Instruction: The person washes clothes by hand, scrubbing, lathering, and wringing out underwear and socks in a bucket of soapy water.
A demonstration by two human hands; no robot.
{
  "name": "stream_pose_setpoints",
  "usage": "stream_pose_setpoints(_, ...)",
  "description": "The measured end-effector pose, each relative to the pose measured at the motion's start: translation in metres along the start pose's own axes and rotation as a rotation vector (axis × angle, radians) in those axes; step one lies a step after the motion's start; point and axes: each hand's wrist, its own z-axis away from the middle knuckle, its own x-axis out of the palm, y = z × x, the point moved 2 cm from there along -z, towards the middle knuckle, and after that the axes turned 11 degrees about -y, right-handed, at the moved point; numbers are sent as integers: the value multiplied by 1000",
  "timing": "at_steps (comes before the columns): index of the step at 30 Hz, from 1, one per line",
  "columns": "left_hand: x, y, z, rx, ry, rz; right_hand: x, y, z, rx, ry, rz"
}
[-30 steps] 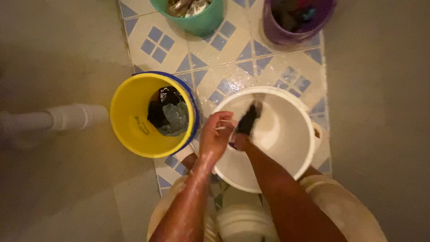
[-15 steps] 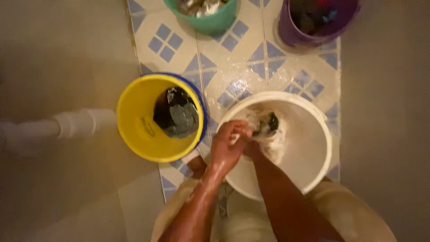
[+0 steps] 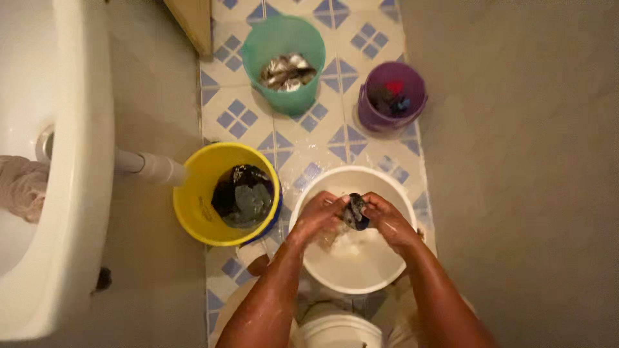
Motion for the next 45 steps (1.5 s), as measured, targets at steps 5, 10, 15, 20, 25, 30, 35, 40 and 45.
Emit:
stream_pose_setpoints(5, 21, -12, -15, 87, -187, 326, 32, -15, 0, -116, 248, -378)
stream_pose_setpoints(10, 22, -10, -29, 303, 72, -119, 16, -28, -7, -132, 358, 112)
stream_pose_setpoints(15, 5, 5, -34, 581, 152, 190, -3, -68, 16, -364, 899, 1013)
stream_pose_setpoints(20, 10, 0, -42, 403, 99, 78, -41, -16, -17, -213, 447, -131)
stream_pose_setpoints(25, 20, -21, -38, 181, 202, 261, -91, 94, -72, -210, 356, -163)
stream_pose_setpoints(30, 1, -10, -13, 264, 205, 27, -100, 203, -130, 138, 298, 303)
stream_pose_setpoints(35, -2, -5, 3, 274, 252, -18, -81, 269, -149, 522, 509, 648)
stream_pose_setpoints(40, -1, 7, 11, 324, 313, -109, 2, 325, -160, 510, 153, 600)
stream_pose_setpoints(45, 2, 8, 7, 308, 246, 15, -6, 322, -173, 498, -31, 696)
